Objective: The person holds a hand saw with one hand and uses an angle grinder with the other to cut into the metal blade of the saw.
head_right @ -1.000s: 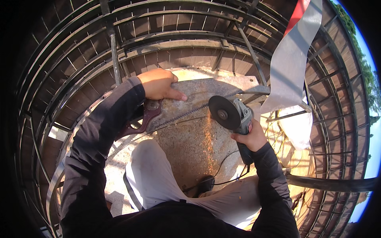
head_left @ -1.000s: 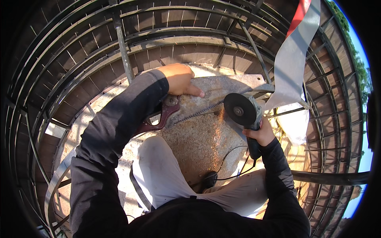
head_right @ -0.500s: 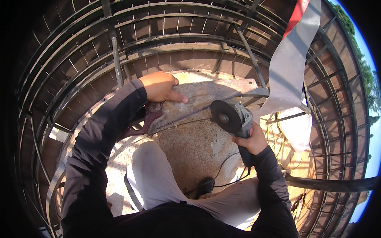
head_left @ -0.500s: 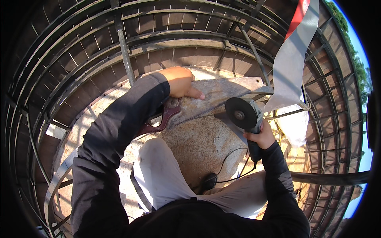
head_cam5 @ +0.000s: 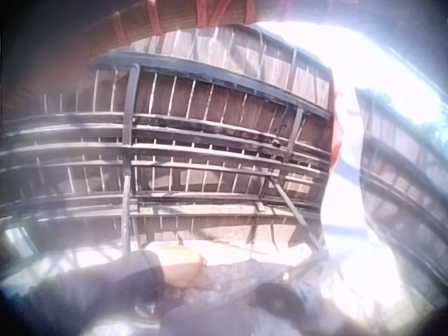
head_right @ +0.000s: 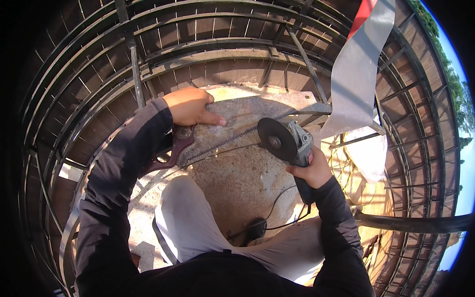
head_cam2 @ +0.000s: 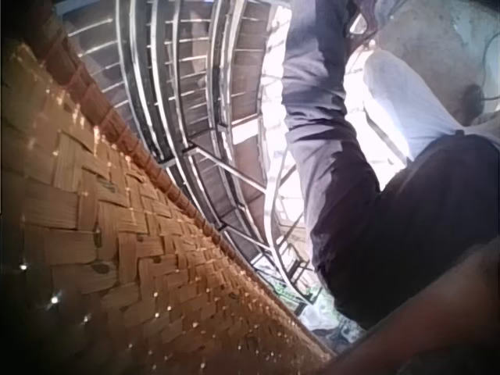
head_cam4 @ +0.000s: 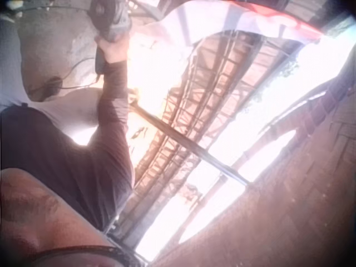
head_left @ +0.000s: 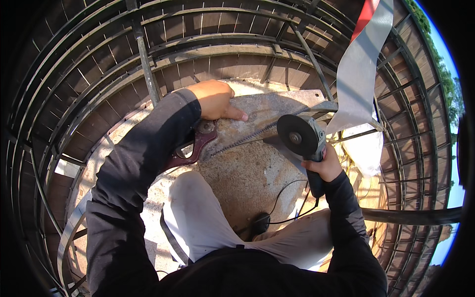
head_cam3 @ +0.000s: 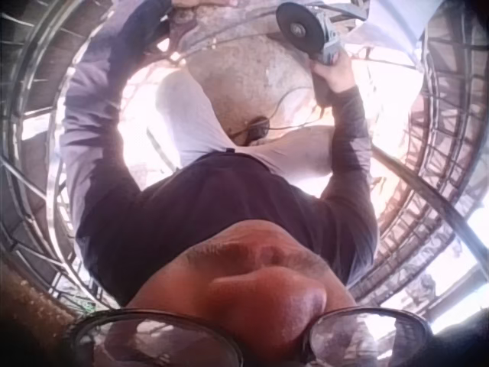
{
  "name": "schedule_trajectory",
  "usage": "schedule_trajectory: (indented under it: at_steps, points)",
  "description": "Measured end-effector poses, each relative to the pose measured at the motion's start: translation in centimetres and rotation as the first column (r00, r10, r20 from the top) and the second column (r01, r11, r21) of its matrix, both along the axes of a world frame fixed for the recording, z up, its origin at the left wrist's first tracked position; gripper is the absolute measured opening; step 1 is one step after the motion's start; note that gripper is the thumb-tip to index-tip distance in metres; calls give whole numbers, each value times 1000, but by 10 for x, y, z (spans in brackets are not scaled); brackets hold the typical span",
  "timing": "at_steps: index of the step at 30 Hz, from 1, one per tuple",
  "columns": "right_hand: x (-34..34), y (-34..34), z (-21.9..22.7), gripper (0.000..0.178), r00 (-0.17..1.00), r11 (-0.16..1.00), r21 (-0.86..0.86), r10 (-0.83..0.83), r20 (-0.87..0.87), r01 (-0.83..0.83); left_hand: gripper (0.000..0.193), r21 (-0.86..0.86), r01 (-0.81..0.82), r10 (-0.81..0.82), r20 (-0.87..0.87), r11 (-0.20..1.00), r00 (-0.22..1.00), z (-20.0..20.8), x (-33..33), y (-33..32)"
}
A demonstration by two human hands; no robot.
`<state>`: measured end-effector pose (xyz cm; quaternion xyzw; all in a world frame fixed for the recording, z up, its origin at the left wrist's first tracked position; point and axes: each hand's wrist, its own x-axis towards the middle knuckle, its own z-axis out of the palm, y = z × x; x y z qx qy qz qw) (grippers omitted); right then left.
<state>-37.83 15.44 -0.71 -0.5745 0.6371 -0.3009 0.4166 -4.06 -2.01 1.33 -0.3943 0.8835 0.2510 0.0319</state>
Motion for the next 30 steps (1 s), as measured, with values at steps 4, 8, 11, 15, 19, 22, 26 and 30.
schedule_trajectory:
  at_steps: [4,8,11,15,19,22,26,30]
  points:
    - [4,-1,3,42,1000,1000,-16,-8,-14,8,83,-2,1,-1,-5,1000,1000,1,0,1]
    - [5,-3,1,42,1000,1000,-24,6,-5,-6,83,-2,1,-1,-14,1000,1000,0,2,1]
    - [7,-3,3,42,1000,1000,-18,4,-9,-4,82,-6,9,-9,-10,1000,1000,-1,0,0]
    - [4,-4,0,41,1000,1000,-15,3,-4,-3,82,-17,16,-16,-11,1000,1000,0,0,0]
    - [6,-4,1,41,1000,1000,-25,15,3,-15,82,-17,21,-21,-36,1000,999,-1,2,-1]
    - [-1,-4,-2,61,1000,999,50,17,18,-18,82,-23,31,-31,-27,999,999,-1,1,-1]
    - [-1,-4,-3,60,1000,998,66,10,15,-11,82,-22,32,-32,-16,999,999,-4,0,-3]
    - [-3,-5,-3,59,1000,997,76,9,-3,-9,82,-16,27,-27,-15,1000,1000,-2,0,-2]
